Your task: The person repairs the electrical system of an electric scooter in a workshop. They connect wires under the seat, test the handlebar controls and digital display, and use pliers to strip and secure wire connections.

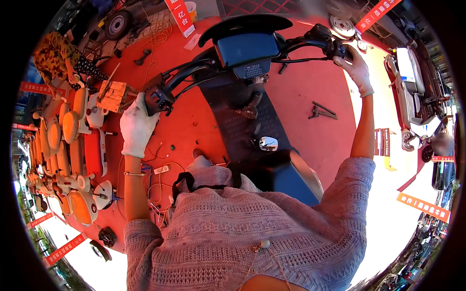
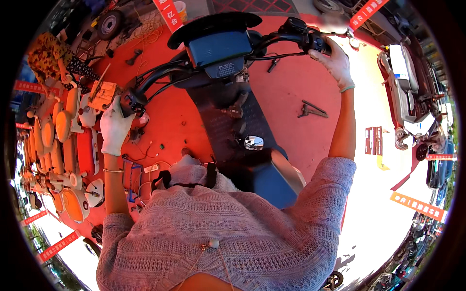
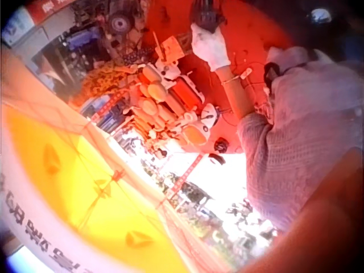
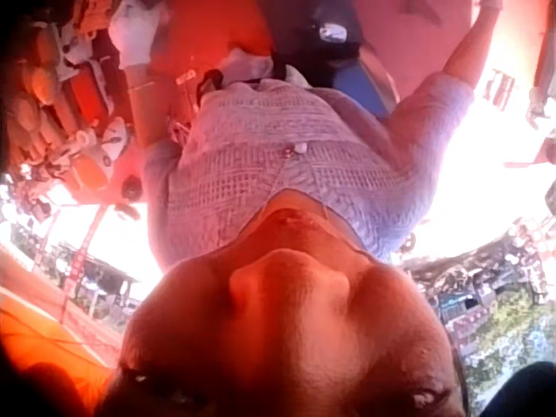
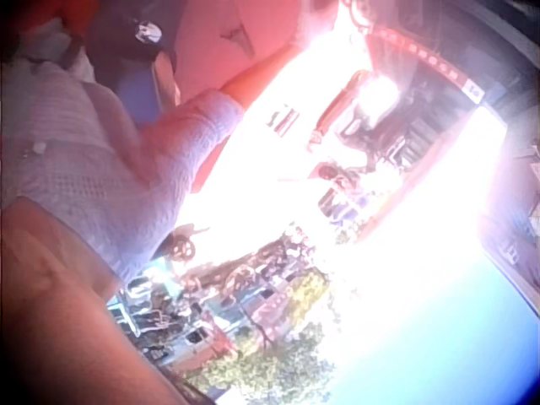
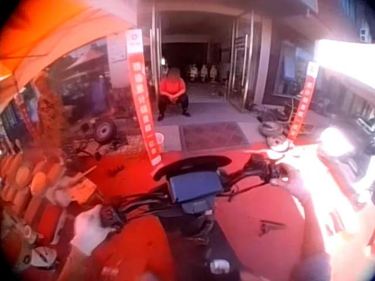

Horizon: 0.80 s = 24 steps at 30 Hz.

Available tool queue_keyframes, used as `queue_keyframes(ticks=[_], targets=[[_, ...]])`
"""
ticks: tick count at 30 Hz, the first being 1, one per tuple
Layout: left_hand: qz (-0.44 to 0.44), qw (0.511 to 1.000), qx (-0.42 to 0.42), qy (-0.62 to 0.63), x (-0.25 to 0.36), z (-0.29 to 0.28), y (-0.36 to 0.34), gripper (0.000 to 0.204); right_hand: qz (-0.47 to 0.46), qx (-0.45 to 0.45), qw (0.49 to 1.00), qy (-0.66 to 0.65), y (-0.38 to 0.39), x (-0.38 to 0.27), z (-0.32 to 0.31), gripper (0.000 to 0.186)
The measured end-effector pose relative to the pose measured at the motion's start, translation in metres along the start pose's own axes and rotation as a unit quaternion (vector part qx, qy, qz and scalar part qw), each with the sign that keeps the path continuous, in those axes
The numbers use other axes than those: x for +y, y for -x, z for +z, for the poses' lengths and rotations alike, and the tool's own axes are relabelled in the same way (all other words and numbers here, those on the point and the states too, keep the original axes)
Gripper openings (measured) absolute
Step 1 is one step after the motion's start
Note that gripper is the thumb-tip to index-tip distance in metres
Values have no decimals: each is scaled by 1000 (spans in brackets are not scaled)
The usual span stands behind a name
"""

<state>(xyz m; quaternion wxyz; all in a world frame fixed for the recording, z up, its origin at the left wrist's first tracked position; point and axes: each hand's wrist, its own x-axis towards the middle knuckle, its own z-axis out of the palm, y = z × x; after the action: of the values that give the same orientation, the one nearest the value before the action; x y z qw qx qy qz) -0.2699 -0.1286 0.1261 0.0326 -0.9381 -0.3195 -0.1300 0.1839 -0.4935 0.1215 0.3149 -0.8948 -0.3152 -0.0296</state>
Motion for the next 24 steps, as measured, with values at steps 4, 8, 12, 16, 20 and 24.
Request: queue_keyframes(ticks=[4,8,12,16,20,24], targets=[[-25,1000,-13,-2,-4,2,3,52,-30,1,999,38,-1,-13,5,74],[-25,999,-21,1,1,0,-1,57,-30,-72,997,-12,-4,-8,-9,74],[-67,996,-54,38,4,-6,1,53,-28,-51,996,69,-7,-12,-4,71],[-58,997,-47,32,-1,-1,4,54,-40,-49,997,51,-10,-6,1,71],[-64,996,-58,30,2,-4,3,56,-48,-25,997,57,-11,1,2,71],[-58,995,-73,42,4,-9,2,59,-47,-24,997,56,-10,1,1,71]])
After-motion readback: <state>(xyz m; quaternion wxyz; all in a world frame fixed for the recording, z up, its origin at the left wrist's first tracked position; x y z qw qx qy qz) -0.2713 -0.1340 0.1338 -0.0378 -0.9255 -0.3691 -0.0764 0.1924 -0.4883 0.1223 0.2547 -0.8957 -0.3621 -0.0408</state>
